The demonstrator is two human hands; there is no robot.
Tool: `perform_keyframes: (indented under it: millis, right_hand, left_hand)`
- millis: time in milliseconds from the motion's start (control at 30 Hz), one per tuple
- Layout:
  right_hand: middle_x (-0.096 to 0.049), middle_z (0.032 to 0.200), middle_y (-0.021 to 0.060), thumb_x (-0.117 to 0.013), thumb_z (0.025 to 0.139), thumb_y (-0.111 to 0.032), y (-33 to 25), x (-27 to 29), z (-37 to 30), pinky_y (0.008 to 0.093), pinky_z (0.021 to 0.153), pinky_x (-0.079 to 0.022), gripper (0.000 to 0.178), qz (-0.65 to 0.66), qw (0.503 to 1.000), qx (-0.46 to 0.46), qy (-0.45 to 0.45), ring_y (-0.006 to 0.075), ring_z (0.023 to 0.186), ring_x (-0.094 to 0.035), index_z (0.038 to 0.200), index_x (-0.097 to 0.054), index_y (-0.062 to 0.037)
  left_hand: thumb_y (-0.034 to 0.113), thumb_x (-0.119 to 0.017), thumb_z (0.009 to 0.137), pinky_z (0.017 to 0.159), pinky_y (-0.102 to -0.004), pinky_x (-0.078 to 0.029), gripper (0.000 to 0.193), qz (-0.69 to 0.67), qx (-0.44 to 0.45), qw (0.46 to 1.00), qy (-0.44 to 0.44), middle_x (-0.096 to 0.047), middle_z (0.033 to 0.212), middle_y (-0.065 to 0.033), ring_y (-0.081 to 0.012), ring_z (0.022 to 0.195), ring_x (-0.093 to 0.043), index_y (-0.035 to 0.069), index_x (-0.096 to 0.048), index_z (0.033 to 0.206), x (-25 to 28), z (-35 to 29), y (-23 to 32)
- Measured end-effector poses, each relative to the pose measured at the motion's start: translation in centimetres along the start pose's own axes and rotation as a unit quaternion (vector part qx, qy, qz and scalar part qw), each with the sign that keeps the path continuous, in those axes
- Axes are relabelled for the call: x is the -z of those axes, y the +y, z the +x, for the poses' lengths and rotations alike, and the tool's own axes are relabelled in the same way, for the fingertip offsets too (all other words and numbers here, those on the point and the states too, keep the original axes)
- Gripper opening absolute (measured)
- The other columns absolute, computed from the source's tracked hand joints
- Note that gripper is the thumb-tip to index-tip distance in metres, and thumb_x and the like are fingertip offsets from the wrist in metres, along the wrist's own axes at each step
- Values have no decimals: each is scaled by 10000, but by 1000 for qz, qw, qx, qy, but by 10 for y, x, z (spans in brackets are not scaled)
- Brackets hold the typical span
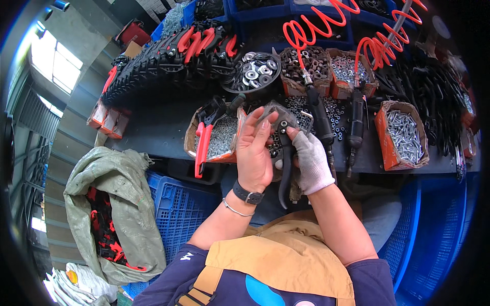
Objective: The person assembles clamping tools by fitting handle components together, inserting bolts, and tightening them using a pneumatic screwdriver before placing the finished tools on the workbench.
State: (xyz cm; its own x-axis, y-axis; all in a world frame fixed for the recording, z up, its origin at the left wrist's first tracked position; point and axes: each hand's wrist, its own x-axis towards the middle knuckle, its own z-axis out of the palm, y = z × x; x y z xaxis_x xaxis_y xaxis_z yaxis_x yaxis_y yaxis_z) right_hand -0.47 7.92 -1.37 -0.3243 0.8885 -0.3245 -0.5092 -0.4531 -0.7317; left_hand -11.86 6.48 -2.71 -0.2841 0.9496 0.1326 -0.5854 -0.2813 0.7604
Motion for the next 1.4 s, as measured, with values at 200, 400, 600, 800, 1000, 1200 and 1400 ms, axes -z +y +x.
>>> perform_keyframes:
  millis: [200, 400, 600, 800, 1000, 1200, 1400]
  right_hand:
    - [-608, 723, 4, -577, 917, -254, -3, 5, 0, 250, 423, -465, 214, -15, 1000, -9, 13, 122, 498, -563, 1022, -593, -68]
    - [-604, 686, 3, -600, 909, -266, 0, -4, -3, 234, 417, -450, 231, -28, 999, 16, 10, 107, 473, -550, 1034, -600, -72]
    - [-603, 710, -2, -693, 847, -244, 3, 3, 1, 222, 415, -434, 254, -24, 999, 29, -2, 102, 483, -551, 1003, -605, -64]
    - [-590, 739, 15, -732, 809, -263, -4, -2, -13, 234, 485, -450, 331, -96, 992, 75, 15, 112, 524, -556, 993, -593, -25]
    - [-579, 739, 4, -726, 809, -229, -8, 4, -23, 229, 522, -449, 302, -155, 982, 112, -7, 91, 566, -549, 973, -592, -13]
    - [-588, 775, -30, -736, 797, -188, -29, 19, -46, 202, 603, -421, 232, -221, 972, 72, -37, 49, 673, -523, 935, -622, -41]
    - [-633, 853, -7, -756, 787, -184, -48, 55, -73, 212, 700, -470, 276, -180, 983, 31, -22, 67, 759, -572, 980, -645, -21]
  left_hand:
    - [78, -590, 914, 841, -247, -431, 314, 493, -228, 839, -34, -575, 1179, -87, -130, 1002, -547, 28, -527, 1217, 13, 9, 4]
    - [100, -615, 909, 847, -249, -430, 241, 264, -51, 962, -47, -560, 1021, -37, -117, 925, -522, 16, -570, 1130, 2, 14, -4]
    - [233, -608, 921, 833, -306, -446, 281, 324, -109, 940, 1, -548, 1034, -70, -157, 938, -517, 15, -566, 1093, 11, 9, 28]
    - [264, -678, 826, 804, -443, -473, 356, 879, -138, 404, 213, -556, 1020, -183, -362, 960, -552, -34, -561, 982, 63, 20, 86]
    - [117, -697, 826, 706, -321, -518, 357, 515, -186, 826, 132, -620, 913, -105, -212, 771, -625, -20, -503, 1093, 69, 22, 97]
    - [73, -571, 902, 695, -354, -544, 220, -86, 117, 989, 21, -630, 935, -77, -209, 798, -633, 31, -543, 1117, -5, -34, 89]
    - [68, -621, 872, 737, -338, -564, 321, -10, 266, 960, -82, -638, 955, -105, -192, 824, -652, 16, -498, 1165, -27, -62, 20]
